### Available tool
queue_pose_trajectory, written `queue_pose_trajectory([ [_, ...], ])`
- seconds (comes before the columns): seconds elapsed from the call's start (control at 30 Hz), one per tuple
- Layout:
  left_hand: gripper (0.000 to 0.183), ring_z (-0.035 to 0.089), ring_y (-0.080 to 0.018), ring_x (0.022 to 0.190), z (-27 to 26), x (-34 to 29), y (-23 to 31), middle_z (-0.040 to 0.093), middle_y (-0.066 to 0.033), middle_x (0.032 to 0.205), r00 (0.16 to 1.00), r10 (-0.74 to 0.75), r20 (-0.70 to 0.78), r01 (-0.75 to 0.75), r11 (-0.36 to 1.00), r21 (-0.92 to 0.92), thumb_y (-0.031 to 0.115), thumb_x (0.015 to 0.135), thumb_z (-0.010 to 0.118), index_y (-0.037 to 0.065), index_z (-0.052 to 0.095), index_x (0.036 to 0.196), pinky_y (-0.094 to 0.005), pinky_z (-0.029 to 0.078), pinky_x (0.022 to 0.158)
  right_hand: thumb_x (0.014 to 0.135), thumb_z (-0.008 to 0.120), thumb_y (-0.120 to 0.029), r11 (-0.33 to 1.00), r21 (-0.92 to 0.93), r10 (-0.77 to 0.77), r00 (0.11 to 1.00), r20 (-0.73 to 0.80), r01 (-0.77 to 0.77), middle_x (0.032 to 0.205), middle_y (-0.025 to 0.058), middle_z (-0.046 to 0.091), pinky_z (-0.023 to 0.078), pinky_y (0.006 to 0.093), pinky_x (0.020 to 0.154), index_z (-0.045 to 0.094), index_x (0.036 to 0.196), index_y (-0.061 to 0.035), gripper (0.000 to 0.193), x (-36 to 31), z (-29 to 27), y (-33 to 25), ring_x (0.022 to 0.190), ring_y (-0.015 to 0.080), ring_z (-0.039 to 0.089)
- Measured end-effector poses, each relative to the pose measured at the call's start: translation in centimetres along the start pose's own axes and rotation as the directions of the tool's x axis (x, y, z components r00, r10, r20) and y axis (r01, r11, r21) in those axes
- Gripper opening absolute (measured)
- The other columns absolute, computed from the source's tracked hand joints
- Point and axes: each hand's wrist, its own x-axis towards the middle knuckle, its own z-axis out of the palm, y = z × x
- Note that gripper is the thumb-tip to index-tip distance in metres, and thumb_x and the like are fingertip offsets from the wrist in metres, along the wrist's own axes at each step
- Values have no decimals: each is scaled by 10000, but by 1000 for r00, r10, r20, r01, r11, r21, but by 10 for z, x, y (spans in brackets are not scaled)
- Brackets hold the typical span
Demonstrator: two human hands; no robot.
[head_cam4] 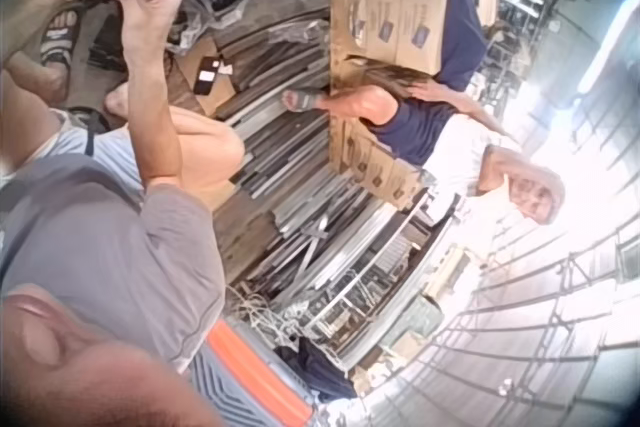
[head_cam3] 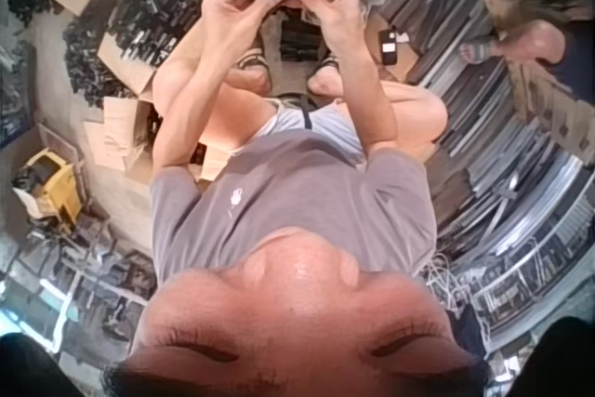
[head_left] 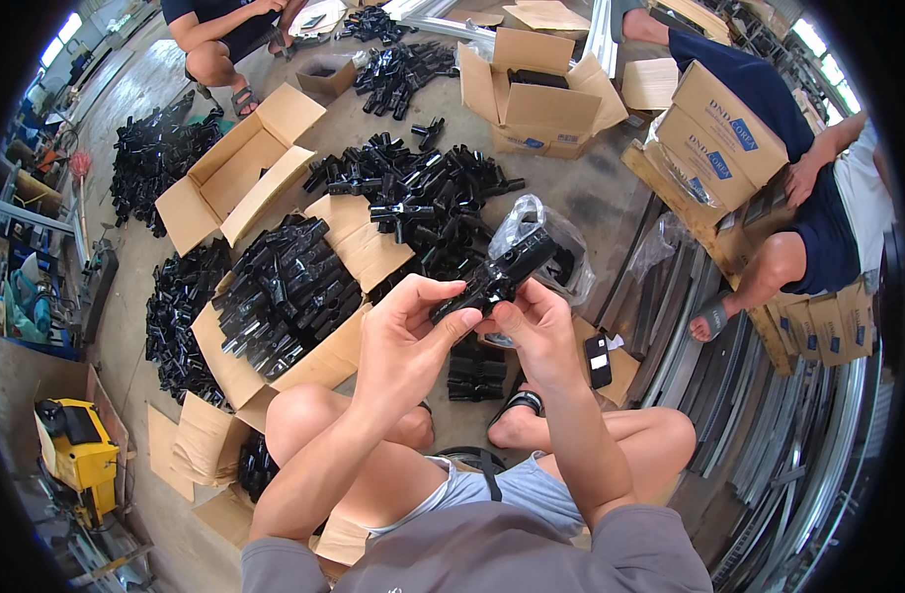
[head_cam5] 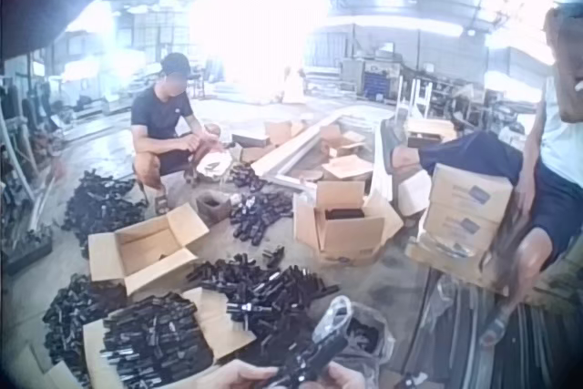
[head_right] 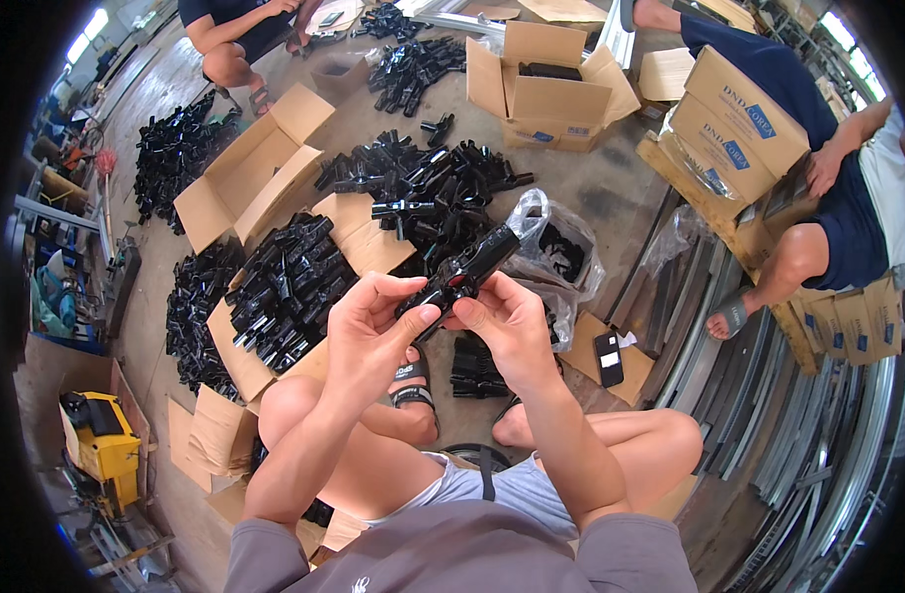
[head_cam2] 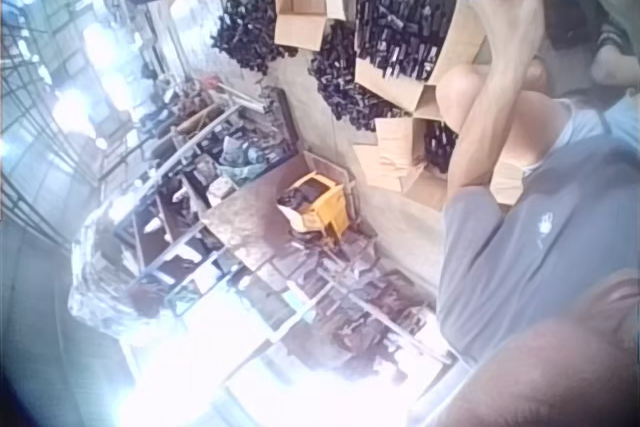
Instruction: The person sorts black plastic hardware components by removing them from a plastic bag and placing them into cardboard boxes while seated on the floor.
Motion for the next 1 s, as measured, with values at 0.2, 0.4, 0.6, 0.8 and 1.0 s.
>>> queue_pose_trajectory([
  [0.2,288,703,-136,1037,-5,1,-17,734,-113,1124,996,69,63,-78,986,150,-9,928,771,-45,639,1181,-264,593,858,983,746,-125,999,-49,12,996,-87,-16,1088,97,738,622,310,857,654,1189,40,279,-1,-2,7,971,146,713],
  [0.4,296,704,-160,1073,-7,4,-17,738,-147,1157,995,-40,92,35,998,57,-3,940,755,-27,621,1204,-308,595,928,974,763,-144,994,-99,39,986,-165,-56,1005,79,749,595,267,772,677,1157,37,271,3,3,3,854,120,706],
  [0.6,277,739,-247,1072,-16,2,-18,722,-168,1193,929,-355,107,370,868,-331,130,1012,696,15,596,1244,-372,618,963,1049,655,-392,913,-400,26,989,-147,-84,843,53,731,474,230,624,723,1073,24,422,13,-7,-4,701,87,633],
  [0.8,319,728,-284,1126,-12,9,-15,693,-218,1260,950,-295,97,302,806,-509,155,1063,610,-17,563,1327,-350,638,951,1027,619,-363,532,-784,-129,885,-448,-319,741,115,733,527,378,658,754,948,-12,384,67,-149,59,668,241,709],
  [1.0,324,731,-298,1104,-14,12,-10,702,-225,1225,955,-288,77,277,762,-585,112,1033,658,-26,546,1303,-404,638,954,862,754,-201,-177,-850,231,818,-526,-496,1046,223,760,558,482,958,804,1023,-91,201,39,-242,167,1059,401,720],
])
